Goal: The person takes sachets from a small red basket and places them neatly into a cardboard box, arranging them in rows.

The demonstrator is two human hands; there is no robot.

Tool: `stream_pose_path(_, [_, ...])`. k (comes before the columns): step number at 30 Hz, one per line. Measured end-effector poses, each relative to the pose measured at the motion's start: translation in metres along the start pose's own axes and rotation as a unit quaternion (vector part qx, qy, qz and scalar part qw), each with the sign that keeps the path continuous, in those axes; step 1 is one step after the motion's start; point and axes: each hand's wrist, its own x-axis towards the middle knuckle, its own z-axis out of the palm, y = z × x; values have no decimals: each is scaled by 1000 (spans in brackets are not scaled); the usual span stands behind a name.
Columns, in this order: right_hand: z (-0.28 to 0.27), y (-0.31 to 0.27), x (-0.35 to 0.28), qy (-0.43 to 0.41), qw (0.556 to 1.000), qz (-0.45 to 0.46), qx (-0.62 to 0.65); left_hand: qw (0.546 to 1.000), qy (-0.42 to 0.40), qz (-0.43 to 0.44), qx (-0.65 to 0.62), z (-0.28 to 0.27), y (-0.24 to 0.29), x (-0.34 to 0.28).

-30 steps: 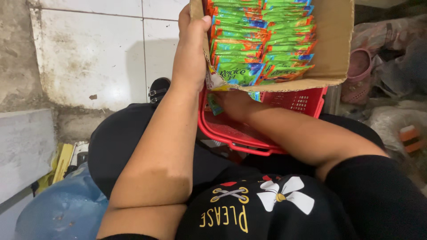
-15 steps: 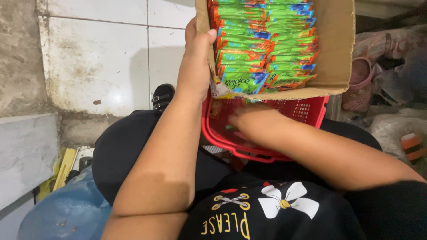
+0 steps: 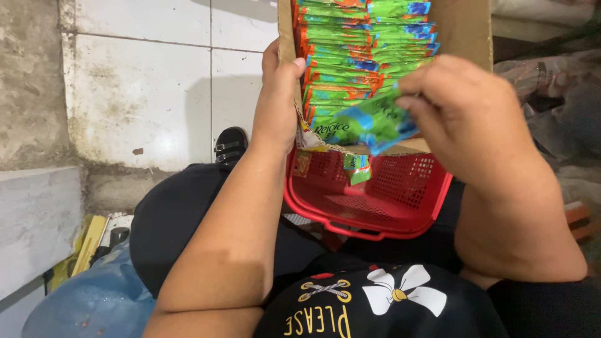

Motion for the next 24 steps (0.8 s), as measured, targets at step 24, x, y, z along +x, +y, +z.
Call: stream_pose_path(24, [44, -16, 3, -63, 991, -106, 58, 1000, -4, 15, -11, 0, -7, 1])
